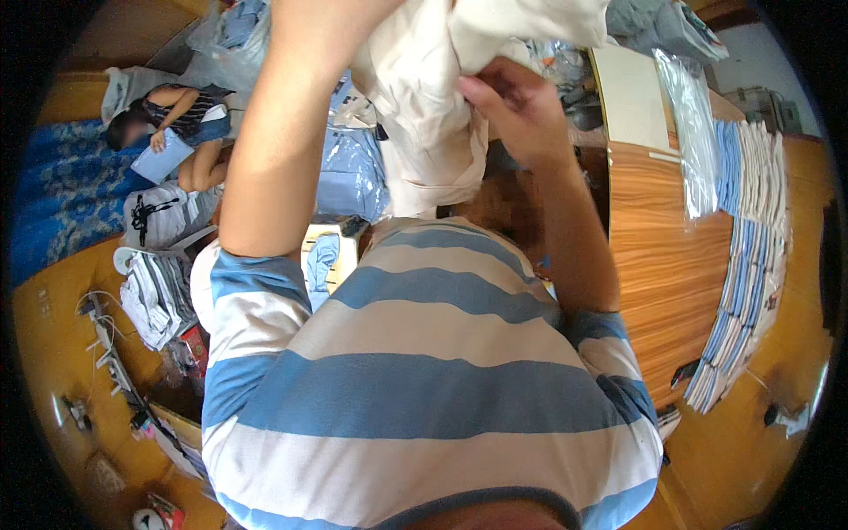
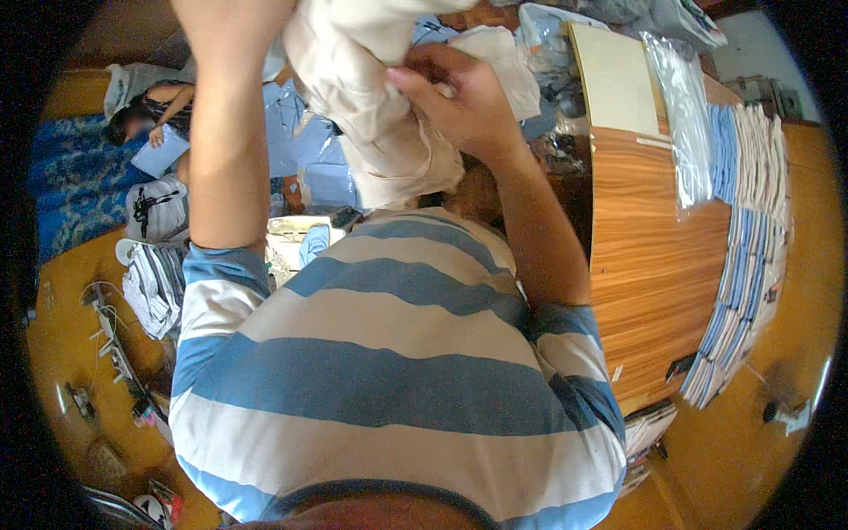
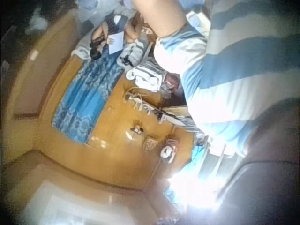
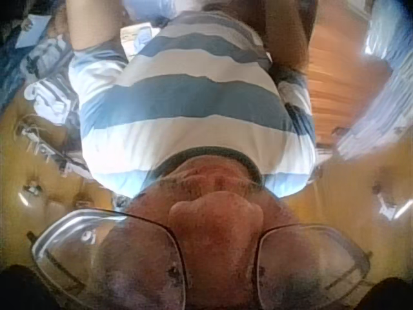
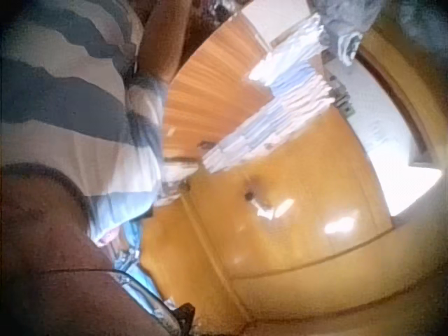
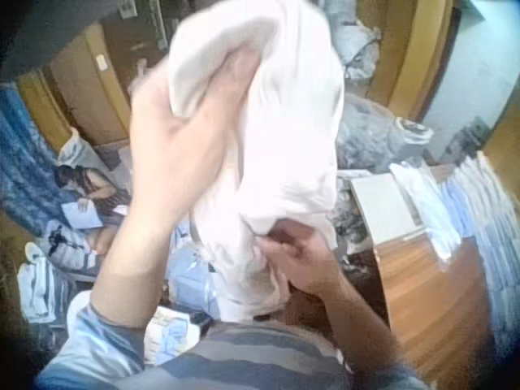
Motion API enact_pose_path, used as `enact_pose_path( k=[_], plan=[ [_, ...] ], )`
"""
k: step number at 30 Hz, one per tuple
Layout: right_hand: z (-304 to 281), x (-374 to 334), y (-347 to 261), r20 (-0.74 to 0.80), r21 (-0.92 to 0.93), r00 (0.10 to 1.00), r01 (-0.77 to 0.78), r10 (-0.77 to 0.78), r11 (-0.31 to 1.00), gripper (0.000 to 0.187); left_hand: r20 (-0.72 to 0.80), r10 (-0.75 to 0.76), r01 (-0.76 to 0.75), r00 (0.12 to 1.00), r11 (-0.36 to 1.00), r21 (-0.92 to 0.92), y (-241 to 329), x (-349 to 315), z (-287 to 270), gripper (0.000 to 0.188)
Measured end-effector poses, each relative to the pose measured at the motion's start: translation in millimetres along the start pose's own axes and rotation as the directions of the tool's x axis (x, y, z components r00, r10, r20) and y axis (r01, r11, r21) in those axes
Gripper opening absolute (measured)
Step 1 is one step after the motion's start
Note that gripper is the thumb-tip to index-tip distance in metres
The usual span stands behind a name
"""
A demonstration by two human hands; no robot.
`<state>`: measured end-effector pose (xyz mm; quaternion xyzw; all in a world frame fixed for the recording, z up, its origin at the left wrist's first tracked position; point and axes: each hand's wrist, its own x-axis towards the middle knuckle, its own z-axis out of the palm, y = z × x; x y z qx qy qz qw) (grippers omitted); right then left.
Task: The person folds a light-colored garment on a wooden table, smoothing and aligning the fabric before folding it into a compact rectangle. The person then places the folded item into a plastic bag and sets it aside.
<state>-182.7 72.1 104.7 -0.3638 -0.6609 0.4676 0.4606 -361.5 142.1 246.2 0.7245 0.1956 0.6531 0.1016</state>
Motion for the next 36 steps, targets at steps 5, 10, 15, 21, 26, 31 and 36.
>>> enact_pose_path(
  k=[5,10,15,21,26,31,36],
  plan=[
    [-6.3,-4.3,7.1,-0.254,0.037,0.953,0.177,-0.162,0.984,0.023,-0.12,-0.429,0.44,0.895,0.893,0.094,18.3,-30.6,-48.3,0.031],
    [-11.2,2.6,-4.2,-0.237,0.017,0.962,0.143,-0.135,0.99,0.024,-0.166,-0.706,0.724,0.688,0.684,0.088,10.7,-76.0,-106.9,0.034],
    [2.5,-3.2,-59.0,-0.043,-0.224,0.969,0.229,-0.245,0.947,0.021,-0.158,-0.43,0.448,0.889,0.746,0.492,40.6,-99.9,-162.8,0.028],
    [23.1,-45.2,-103.0,0.59,-0.079,0.749,0.427,-0.303,0.901,0.014,-0.071,-0.238,0.239,0.969,0.971,0.002,81.2,-101.2,-144.8,0.079],
    [22.7,-76.3,-131.7,0.871,0.031,0.467,0.251,-0.149,0.967,0.011,0.869,-0.402,0.44,0.289,0.862,0.252,119.6,-160.1,-118.0,0.033],
    [19.1,-81.6,-126.9,0.886,-0.156,0.409,-0.179,0.217,0.971,0.015,0.754,-0.615,0.83,0.229,0.529,0.178,89.0,-161.9,-143.0,0.023],
    [32.9,-79.9,-130.4,0.891,-0.217,0.383,-0.113,0.244,0.97,0.022,0.704,-0.575,0.895,0.417,0.394,-0.208,98.7,-235.7,-38.3,0.025]
  ],
)
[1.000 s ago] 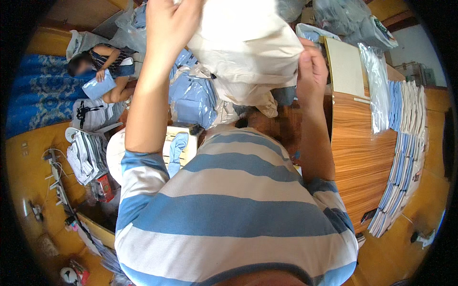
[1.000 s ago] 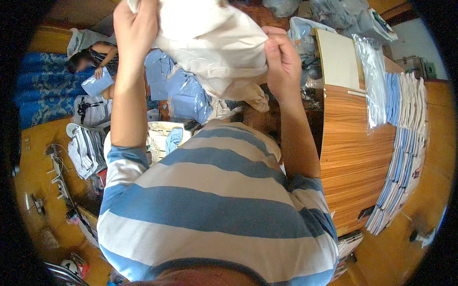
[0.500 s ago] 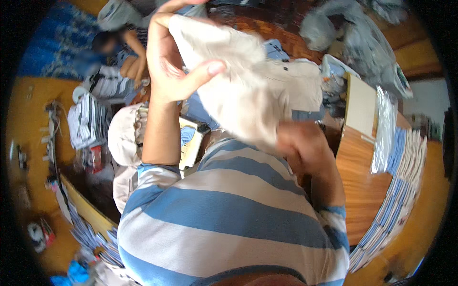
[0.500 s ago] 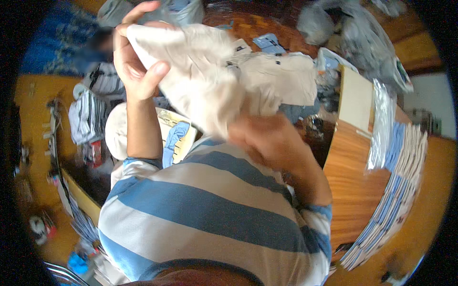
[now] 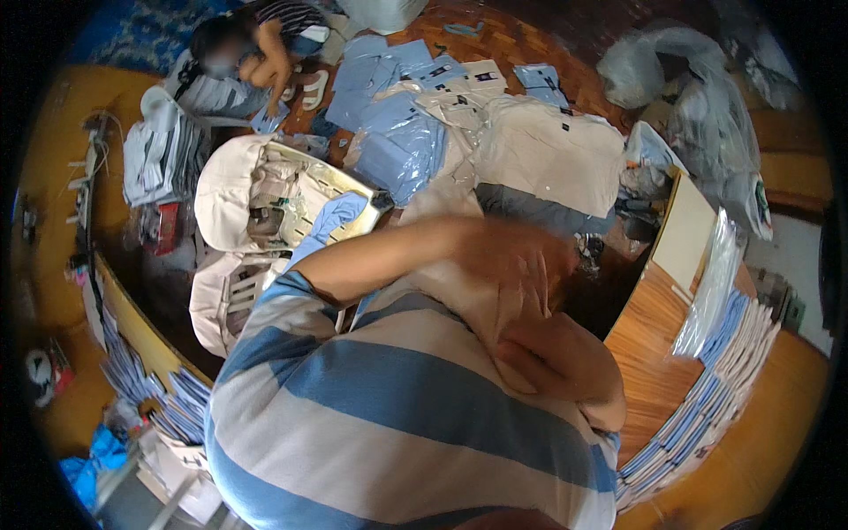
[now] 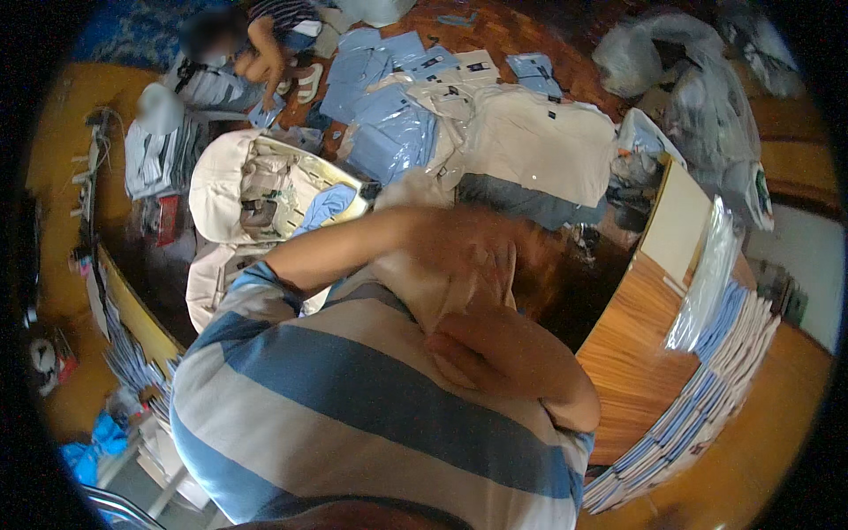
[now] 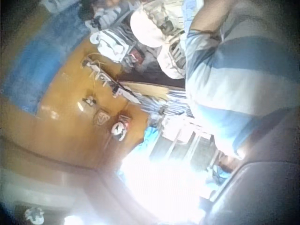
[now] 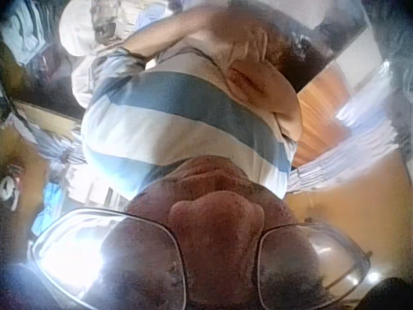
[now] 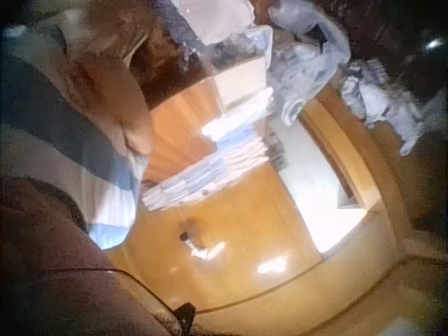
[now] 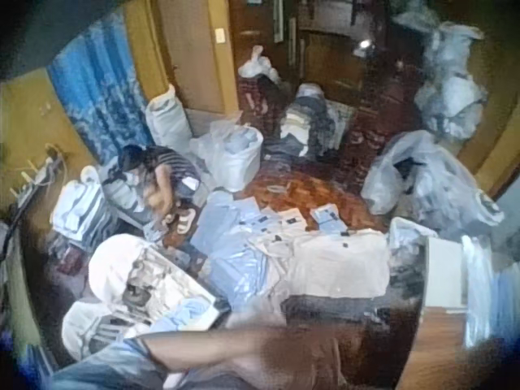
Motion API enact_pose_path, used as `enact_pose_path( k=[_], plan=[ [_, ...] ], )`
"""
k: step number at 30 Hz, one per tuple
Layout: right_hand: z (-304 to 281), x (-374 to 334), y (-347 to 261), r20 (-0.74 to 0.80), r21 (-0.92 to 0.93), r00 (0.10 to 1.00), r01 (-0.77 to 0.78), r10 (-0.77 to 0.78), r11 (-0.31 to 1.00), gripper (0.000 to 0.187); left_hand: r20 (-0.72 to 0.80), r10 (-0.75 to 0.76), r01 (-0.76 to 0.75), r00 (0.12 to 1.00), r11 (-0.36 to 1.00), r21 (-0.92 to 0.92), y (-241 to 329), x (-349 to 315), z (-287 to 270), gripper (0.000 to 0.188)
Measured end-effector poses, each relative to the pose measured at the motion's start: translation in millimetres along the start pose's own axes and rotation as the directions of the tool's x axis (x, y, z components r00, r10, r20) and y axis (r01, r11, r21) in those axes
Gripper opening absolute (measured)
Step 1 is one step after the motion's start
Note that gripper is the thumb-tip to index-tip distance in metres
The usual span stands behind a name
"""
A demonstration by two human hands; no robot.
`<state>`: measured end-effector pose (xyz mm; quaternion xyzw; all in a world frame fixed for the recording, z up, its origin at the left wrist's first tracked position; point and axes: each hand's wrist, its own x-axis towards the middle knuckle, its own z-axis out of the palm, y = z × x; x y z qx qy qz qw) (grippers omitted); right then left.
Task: The person folds a light-colored garment on a wooden table, smoothing and aligning the fabric before folding it into a compact rectangle. The person then places the folded item into a plastic bag and sets it aside.
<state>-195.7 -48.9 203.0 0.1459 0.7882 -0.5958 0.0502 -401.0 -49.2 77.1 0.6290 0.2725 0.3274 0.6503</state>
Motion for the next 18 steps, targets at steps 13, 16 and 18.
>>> enact_pose_path(
  k=[13,16,18],
  plan=[
    [-12.3,23.2,27.3,0.121,0.048,0.881,-0.466,0.458,0.884,0.065,-0.166,0.516,-0.234,0.84,0.622,0.748,48.9,-58.1,-39.8,0.028],
    [-8.6,47.1,11.7,-0.09,-0.048,0.975,-0.206,0.201,0.977,0.078,-0.24,0.619,-0.366,0.748,0.685,0.63,84.1,-61.2,-34.0,0.032],
    [0.4,62.1,27.2,-0.243,0.004,0.956,0.17,-0.164,0.985,0.066,-0.185,0.736,-0.499,0.651,0.599,0.627,85.9,-57.1,-27.0,0.037]
  ],
)
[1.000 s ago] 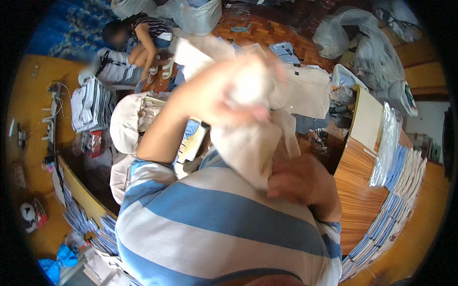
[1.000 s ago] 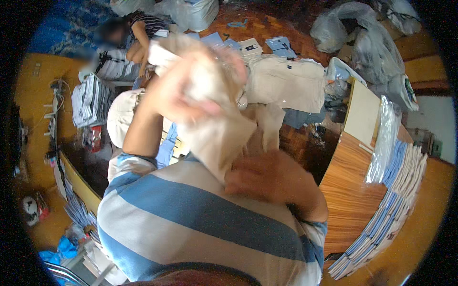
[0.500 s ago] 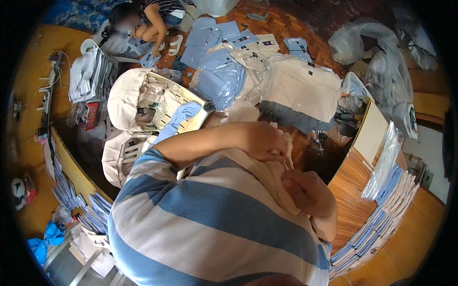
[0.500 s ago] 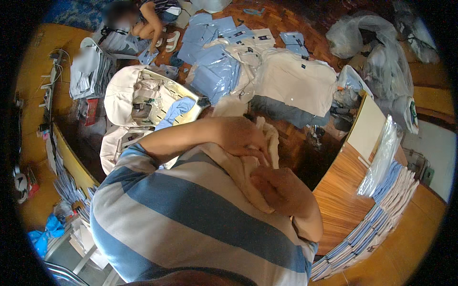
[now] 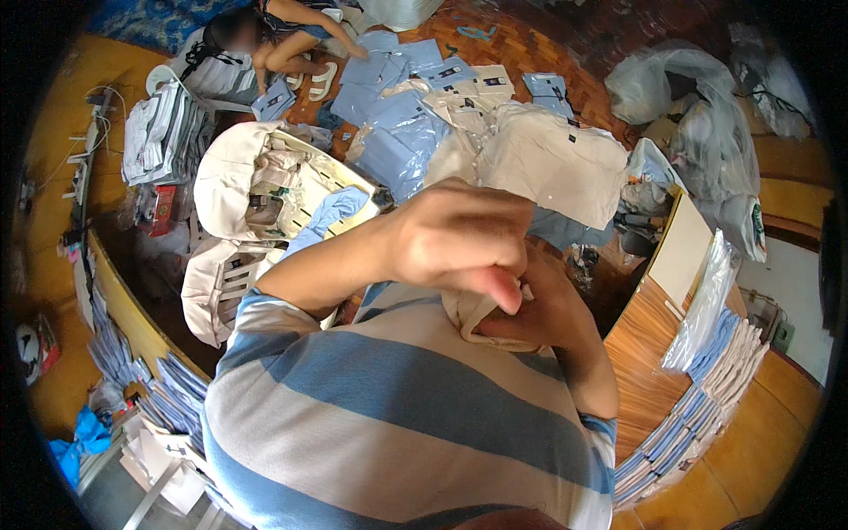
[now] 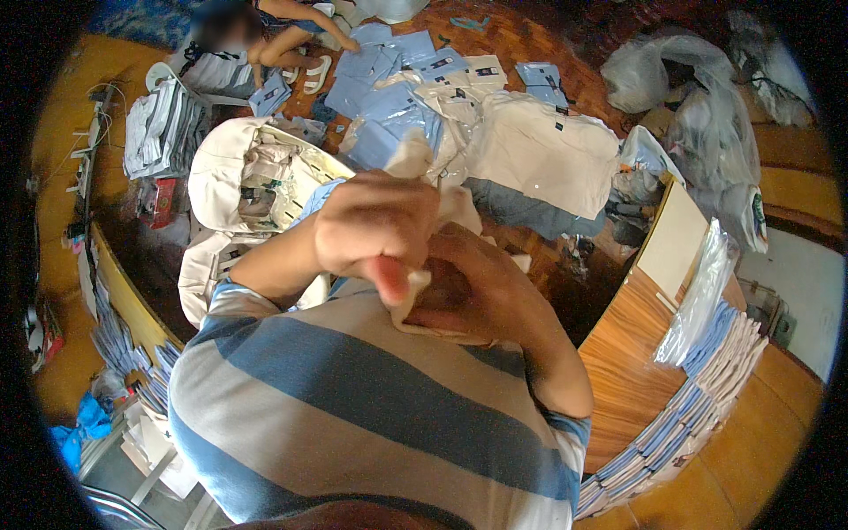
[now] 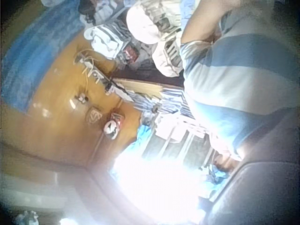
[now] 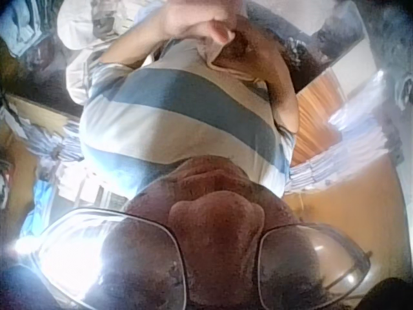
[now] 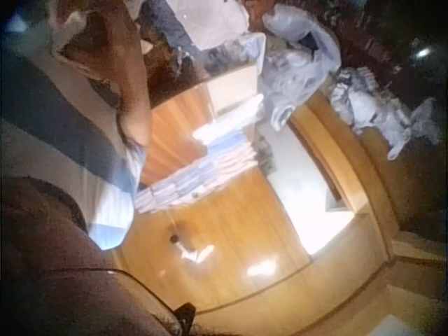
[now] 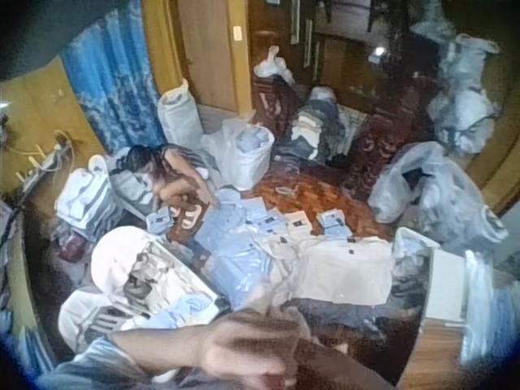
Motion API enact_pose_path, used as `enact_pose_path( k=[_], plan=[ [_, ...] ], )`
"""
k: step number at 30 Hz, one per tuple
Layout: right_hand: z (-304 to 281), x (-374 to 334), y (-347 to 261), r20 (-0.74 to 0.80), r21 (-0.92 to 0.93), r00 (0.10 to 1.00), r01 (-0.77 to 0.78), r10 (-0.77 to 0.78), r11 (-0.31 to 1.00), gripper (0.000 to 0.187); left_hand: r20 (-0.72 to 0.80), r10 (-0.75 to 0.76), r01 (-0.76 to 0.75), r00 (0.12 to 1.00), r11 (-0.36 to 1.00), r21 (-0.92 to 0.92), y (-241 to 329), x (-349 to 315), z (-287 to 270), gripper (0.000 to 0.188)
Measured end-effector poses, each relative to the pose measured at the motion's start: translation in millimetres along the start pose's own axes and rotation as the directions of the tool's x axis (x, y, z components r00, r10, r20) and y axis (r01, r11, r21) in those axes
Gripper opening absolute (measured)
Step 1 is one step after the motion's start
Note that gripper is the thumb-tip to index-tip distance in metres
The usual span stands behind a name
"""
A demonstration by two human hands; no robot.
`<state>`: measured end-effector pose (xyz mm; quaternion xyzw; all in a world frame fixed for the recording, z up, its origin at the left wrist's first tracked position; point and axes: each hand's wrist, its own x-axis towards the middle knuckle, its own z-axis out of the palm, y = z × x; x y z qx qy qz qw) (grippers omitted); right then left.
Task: The person folds a light-colored garment on a wooden table, smoothing and aligning the fabric before folding it into a compact rectangle. The person then places the folded item into a plastic bag and sets it aside.
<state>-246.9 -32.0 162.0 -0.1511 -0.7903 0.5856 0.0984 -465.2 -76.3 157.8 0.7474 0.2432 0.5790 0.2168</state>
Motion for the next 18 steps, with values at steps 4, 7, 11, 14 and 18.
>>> enact_pose_path(
  k=[4,7,11,14,18],
  plan=[
    [-7.3,14.1,9.0,0.045,-0.074,0.972,0.234,-0.231,0.969,0.034,-0.039,0.078,-0.079,0.996,0.997,-0.013,8.7,4.3,-11.4,0.044],
    [-23.6,11.7,8.4,-0.019,-0.043,0.947,0.319,-0.32,0.947,0.02,-0.078,0.054,-0.053,0.996,0.999,0.012,17.3,4.1,-31.0,0.049],
    [-32.5,12.6,9.8,-0.074,0.355,0.888,0.449,-0.454,0.82,0.016,-0.116,0.168,-0.155,0.979,0.981,0.116,5.7,10.2,-33.2,0.052],
    [-37.0,11.9,11.9,0.054,0.473,0.865,0.418,-0.499,0.775,0.019,-0.196,0.211,-0.209,0.958,0.977,0.034,4.5,15.4,-26.3,0.053],
    [-48.5,11.6,10.4,0.226,0.637,0.883,0.186,-0.412,0.748,0.019,-0.238,0.224,-0.286,0.945,0.92,-0.267,-6.9,14.3,-20.1,0.054]
  ],
)
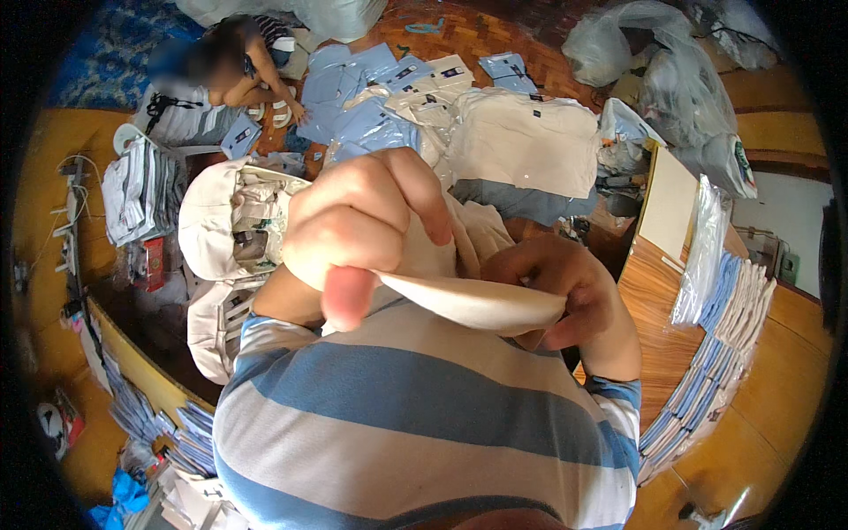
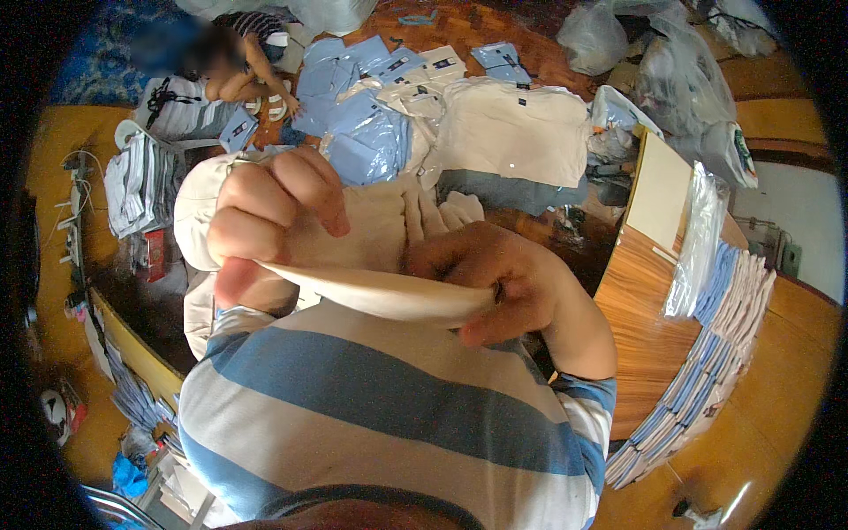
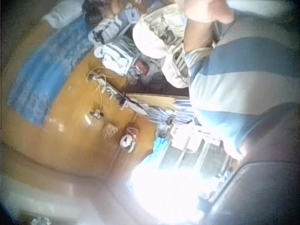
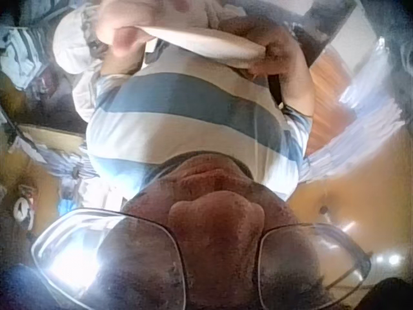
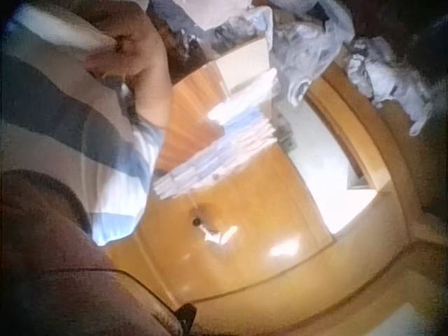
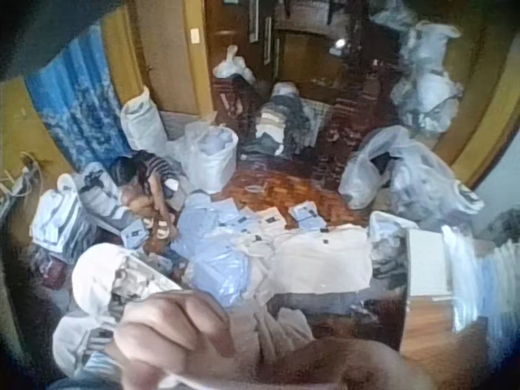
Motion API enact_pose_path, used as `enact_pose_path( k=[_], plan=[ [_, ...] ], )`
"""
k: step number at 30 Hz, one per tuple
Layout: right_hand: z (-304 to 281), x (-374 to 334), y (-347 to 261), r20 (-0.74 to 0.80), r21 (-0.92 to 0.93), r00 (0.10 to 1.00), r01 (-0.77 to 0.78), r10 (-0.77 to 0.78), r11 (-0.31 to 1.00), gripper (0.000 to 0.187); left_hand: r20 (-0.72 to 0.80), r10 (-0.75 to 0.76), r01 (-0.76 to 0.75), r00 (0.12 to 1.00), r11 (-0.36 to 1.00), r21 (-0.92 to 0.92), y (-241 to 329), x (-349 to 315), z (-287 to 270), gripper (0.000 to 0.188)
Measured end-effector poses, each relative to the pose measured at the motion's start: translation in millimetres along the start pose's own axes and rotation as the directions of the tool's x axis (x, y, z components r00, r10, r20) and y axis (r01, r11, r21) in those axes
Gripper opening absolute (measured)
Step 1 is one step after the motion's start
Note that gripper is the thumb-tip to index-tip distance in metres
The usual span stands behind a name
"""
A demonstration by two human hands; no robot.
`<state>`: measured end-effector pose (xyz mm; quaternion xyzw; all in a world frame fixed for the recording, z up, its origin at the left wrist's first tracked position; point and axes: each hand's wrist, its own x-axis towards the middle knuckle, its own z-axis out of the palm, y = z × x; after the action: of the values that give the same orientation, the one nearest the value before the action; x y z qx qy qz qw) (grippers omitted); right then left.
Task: The person folds a light-colored garment on a wooden table, smoothing and aligning the fabric before folding it into a compact rectangle. The person then places the folded item into a plastic bag and sets it aside.
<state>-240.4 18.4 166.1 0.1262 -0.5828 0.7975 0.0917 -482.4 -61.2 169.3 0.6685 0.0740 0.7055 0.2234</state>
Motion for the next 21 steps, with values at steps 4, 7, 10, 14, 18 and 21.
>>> enact_pose_path(
  k=[4,7,10,14,18,21],
  plan=[
    [14.9,8.7,5.9,-0.233,0.346,0.883,-0.317,0.408,0.883,0.03,-0.064,0.098,-0.104,0.993,0.99,-0.094,-9.2,6.1,11.2,0.058],
    [7.5,29.3,16.9,-0.082,-0.332,0.84,-0.531,0.537,0.78,0.04,0.182,0.118,-0.124,0.976,0.992,0.022,-8.0,19.1,2.6,0.056],
    [3.9,28.4,17.2,-0.071,-0.422,0.795,-0.571,0.603,0.704,0.037,0.186,0.125,-0.135,0.974,0.99,0.042,-6.2,14.5,-6.0,0.056],
    [-21.2,0.0,57.0,-0.295,-0.693,0.951,-0.28,0.094,0.664,0.031,-0.051,0.1,-0.108,0.994,0.972,-0.206,1.7,3.7,-11.7,0.056],
    [-30.1,-49.3,82.7,-0.411,-0.338,0.748,-0.655,0.52,0.676,0.036,0.024,0.018,-0.012,1.0,0.975,-0.222,12.5,20.9,-37.7,0.058],
    [-29.7,-70.0,80.2,-0.593,-0.384,0.758,-0.564,0.273,0.731,0.027,0.011,0.045,-0.04,0.999,0.951,-0.307,10.2,25.3,-57.0,0.063]
  ],
)
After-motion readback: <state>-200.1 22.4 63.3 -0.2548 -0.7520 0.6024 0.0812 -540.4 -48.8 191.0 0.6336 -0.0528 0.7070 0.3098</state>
